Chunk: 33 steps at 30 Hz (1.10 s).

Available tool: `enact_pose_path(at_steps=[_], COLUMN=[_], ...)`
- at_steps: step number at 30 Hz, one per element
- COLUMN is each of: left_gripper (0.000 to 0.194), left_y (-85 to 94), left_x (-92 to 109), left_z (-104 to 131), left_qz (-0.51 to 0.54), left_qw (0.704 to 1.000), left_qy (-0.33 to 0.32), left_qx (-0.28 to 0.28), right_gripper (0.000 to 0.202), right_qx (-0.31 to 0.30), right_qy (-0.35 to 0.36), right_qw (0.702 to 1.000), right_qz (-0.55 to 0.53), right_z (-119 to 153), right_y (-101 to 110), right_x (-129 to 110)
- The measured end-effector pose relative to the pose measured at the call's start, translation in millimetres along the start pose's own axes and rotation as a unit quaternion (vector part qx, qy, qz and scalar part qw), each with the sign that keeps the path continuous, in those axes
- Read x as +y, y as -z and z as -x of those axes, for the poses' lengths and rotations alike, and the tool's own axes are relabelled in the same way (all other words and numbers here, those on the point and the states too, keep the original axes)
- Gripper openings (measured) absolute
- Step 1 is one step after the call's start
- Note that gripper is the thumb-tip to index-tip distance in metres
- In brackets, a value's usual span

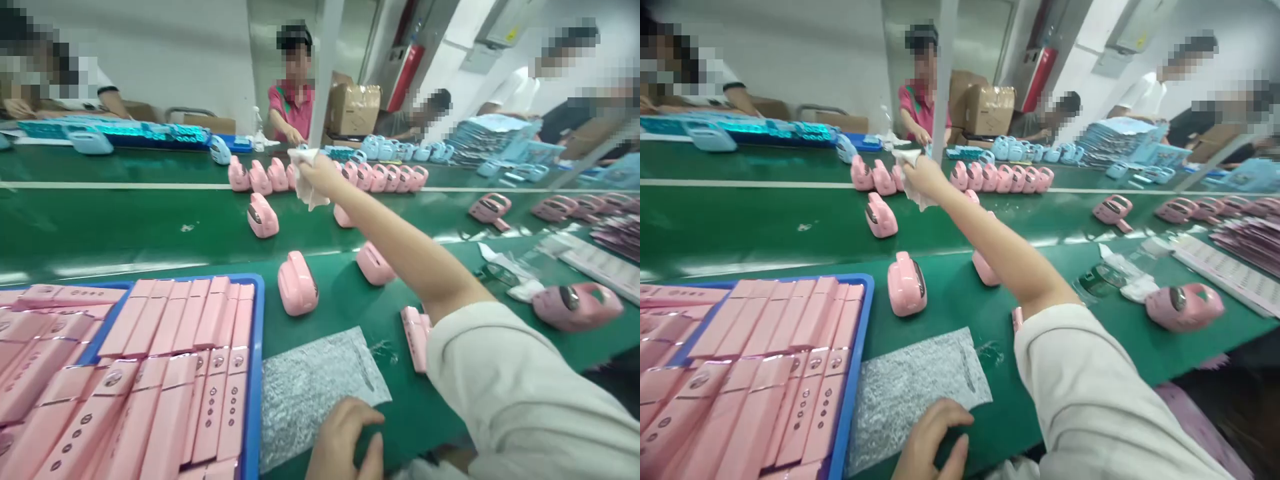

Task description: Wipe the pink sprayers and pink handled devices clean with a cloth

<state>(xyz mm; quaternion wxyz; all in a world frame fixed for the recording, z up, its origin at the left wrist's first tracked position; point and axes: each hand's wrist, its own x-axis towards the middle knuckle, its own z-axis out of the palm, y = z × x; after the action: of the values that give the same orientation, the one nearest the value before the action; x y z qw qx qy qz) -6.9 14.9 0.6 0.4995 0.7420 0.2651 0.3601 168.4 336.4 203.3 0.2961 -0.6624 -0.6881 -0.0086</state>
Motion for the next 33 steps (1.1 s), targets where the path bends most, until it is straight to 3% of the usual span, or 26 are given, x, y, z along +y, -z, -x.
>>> enact_pose_path(at_steps=[2,3,6,10,13,19,24,27,30,33], left_gripper=[0.021,0.02,0.019,0.019,0.021,0.034,0.051,0.057,0.057,0.046], left_y=[2.7,4.2,8.0,10.5,11.4,14.0,19.7,19.0,17.6,20.2], left_x=[7.6,10.1,13.0,15.3,24.4,44.7,31.0,16.9,4.4,-3.4], left_z=[-2.5,-4.0,-8.1,-13.6,-21.4,-56.0,-96.6,-111.8,-117.8,-119.4], left_qz=[-0.009,-0.014,-0.031,-0.083,-0.16,-0.359,-0.432,-0.409,-0.379,-0.343], left_qw=[1.0,1.0,0.999,0.996,0.985,0.921,0.874,0.875,0.885,0.898], left_qy=[-0.016,-0.025,-0.041,-0.024,-0.013,-0.039,0.082,0.131,0.107,0.066], left_qx=[0.008,0.003,-0.017,0.006,0.058,0.144,0.208,0.222,0.25,0.269], right_gripper=[0.03,0.032,0.029,0.032,0.047,0.05,0.046,0.047,0.04,0.04], right_qx=[-0.002,-0.035,-0.21,-0.361,-0.379,-0.373,-0.313,-0.262,-0.217,-0.22], right_qy=[-0.012,-0.028,-0.097,-0.158,-0.128,-0.109,-0.023,0.015,0.002,0.002], right_qw=[0.997,0.995,0.971,0.917,0.903,0.88,0.892,0.908,0.921,0.922], right_qz=[-0.073,-0.093,-0.062,0.061,0.157,0.274,0.324,0.328,0.323,0.318], right_z=[49.8,80.0,176.8,281.6,326.9,361.7,380.0,390.1,393.8,390.4], right_y=[41.4,60.1,98.3,100.0,84.6,70.6,65.3,61.0,56.4,52.1], right_x=[15.1,22.7,47.7,78.5,84.1,68.1,76.7,89.3,97.2,97.9])
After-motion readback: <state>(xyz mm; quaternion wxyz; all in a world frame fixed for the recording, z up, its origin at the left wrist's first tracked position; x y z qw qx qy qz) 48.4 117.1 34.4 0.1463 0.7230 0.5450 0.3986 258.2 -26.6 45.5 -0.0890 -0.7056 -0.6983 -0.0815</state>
